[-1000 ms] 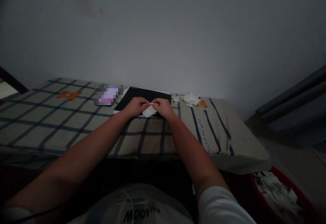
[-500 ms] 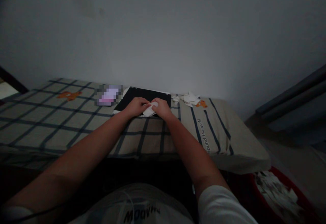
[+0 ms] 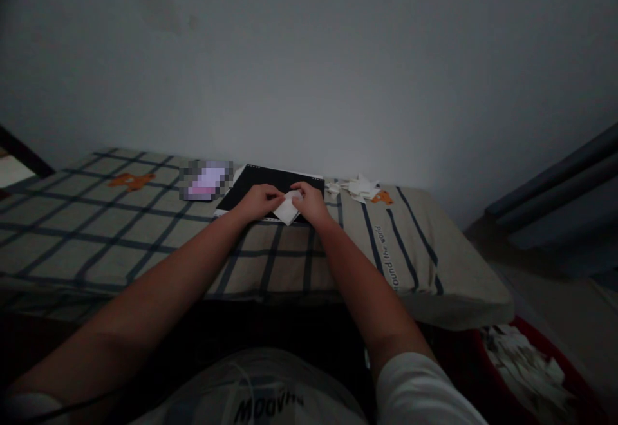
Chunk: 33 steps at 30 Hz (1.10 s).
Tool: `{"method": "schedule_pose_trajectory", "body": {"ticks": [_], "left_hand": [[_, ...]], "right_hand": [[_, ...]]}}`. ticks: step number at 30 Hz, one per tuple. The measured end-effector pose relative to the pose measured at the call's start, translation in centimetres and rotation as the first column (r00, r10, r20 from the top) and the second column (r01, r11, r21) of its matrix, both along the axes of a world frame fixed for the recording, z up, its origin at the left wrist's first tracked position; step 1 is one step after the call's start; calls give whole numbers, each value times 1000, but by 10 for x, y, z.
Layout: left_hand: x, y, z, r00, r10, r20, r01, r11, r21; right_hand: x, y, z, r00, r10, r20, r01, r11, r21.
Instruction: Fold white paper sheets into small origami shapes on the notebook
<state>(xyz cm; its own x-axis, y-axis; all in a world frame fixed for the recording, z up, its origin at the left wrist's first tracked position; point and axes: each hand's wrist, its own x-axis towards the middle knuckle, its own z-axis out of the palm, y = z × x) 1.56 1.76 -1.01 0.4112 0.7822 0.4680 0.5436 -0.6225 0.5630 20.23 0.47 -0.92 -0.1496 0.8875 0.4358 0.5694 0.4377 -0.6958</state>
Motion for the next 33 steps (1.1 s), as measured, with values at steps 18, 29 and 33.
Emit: {"method": "schedule_pose_trajectory", "body": {"ticks": [18, 29, 33], "left_hand": [[-6, 7, 0, 909, 369, 194, -331, 922, -201], [-2, 2, 5, 900, 395, 185, -336, 899, -282], [0, 2, 2, 895, 392, 213, -336, 906, -256]], "right_hand": [[4, 3, 1, 995, -97, 18, 88, 958, 274], [0, 7, -6, 996, -59, 65, 57, 998, 23], [-2, 5, -3, 998, -60, -12, 59, 994, -95]]}}
